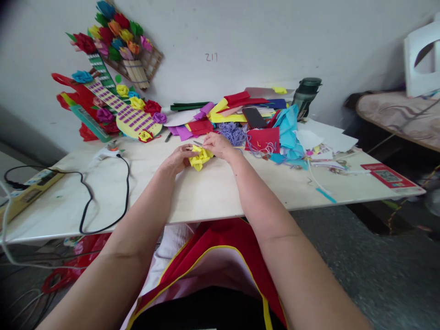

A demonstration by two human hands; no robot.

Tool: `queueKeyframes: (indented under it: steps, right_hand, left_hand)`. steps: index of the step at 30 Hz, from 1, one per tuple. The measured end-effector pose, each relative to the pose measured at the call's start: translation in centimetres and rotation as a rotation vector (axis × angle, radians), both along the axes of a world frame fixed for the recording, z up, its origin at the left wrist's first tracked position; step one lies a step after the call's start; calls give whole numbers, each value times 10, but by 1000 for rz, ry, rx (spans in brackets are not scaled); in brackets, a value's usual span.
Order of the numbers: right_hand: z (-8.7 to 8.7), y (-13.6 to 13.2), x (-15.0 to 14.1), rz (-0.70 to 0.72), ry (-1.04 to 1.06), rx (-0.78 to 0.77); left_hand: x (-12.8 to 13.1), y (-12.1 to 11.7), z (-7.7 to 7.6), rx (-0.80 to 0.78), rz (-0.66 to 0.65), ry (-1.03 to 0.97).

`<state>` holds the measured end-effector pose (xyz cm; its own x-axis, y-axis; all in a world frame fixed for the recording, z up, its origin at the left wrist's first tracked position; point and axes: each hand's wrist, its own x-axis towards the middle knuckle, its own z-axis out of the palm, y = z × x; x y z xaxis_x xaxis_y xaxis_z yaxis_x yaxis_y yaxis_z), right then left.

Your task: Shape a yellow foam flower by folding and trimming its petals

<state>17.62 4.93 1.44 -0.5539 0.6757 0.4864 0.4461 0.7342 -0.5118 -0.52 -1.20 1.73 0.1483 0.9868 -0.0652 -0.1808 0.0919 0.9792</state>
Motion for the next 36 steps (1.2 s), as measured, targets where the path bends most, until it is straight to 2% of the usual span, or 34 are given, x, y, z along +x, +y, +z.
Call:
queueKeyframes:
  steps: [6,12,18,24,30,36]
  right_hand:
    - [0,0,-2,-19,-10,18]
    - [1,-1,-3,-6,0,41]
    - [-4,1,-5,-50,14,50]
    - [-3,1,-5,-68,5,59]
    - [3,-5,-4,-106,-30,41]
    - [11,-14,-4,-173,-78,32]
  left_hand:
    - [5,1,1,-9,77,38]
    - [6,1,-1,-2,105,25]
    - [8,3,-2,0,129,4]
    - [5,2,-2,-31,71,-56]
    - [0,4,-5,-19,-94,-25]
    - [0,5,-7,-9,-69,5]
